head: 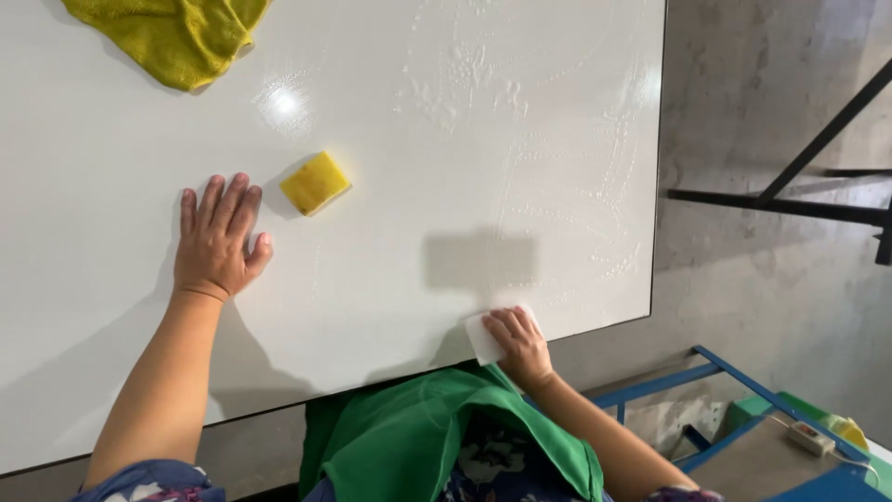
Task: Cleaning a large preparation table in a bakery using a sponge, water, and a scraper.
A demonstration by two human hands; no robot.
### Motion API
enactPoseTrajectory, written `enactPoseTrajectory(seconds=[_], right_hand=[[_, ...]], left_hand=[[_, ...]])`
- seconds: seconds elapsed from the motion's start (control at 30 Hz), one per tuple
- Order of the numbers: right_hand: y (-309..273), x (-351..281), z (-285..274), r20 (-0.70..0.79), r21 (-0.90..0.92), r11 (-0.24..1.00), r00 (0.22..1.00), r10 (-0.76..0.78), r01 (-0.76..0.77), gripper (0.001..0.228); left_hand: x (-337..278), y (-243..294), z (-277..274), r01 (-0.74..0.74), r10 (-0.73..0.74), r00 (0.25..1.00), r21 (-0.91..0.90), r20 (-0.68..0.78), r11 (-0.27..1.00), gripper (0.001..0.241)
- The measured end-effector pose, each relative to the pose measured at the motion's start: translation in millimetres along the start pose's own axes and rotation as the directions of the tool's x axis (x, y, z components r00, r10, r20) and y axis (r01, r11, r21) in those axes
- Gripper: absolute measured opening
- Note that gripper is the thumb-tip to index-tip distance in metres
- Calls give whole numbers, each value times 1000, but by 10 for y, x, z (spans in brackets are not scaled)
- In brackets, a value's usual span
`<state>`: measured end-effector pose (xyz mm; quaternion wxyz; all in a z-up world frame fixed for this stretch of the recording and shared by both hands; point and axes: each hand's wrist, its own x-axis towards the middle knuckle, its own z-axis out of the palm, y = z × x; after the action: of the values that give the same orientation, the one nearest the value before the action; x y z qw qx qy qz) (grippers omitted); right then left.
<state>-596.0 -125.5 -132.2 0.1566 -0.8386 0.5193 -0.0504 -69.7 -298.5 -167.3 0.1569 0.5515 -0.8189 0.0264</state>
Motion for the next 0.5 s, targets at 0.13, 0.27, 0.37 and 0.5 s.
enactPoseTrajectory(seconds=[0.13,0.27,0.37,0.5], right_hand=[[2153,1168,1149,-301,-325,935,922,-245,142,52],[2067,3006,-55,-236,-232,953,962,137,-193,55],[1418,2457,-287,-391,-69,997,920,13,-44,28],[679,367,-276,146,-18,962,951,273,-274,61]], left_hand=[[-40,-39,68,21,-21,1000,30,21,999,69],[57,53,-180,31,-23,995,-87,95,996,67],[155,107,-250,80,-43,982,-201,181,976,68],[163,94,-311,70,-46,991,-194,123,978,67]])
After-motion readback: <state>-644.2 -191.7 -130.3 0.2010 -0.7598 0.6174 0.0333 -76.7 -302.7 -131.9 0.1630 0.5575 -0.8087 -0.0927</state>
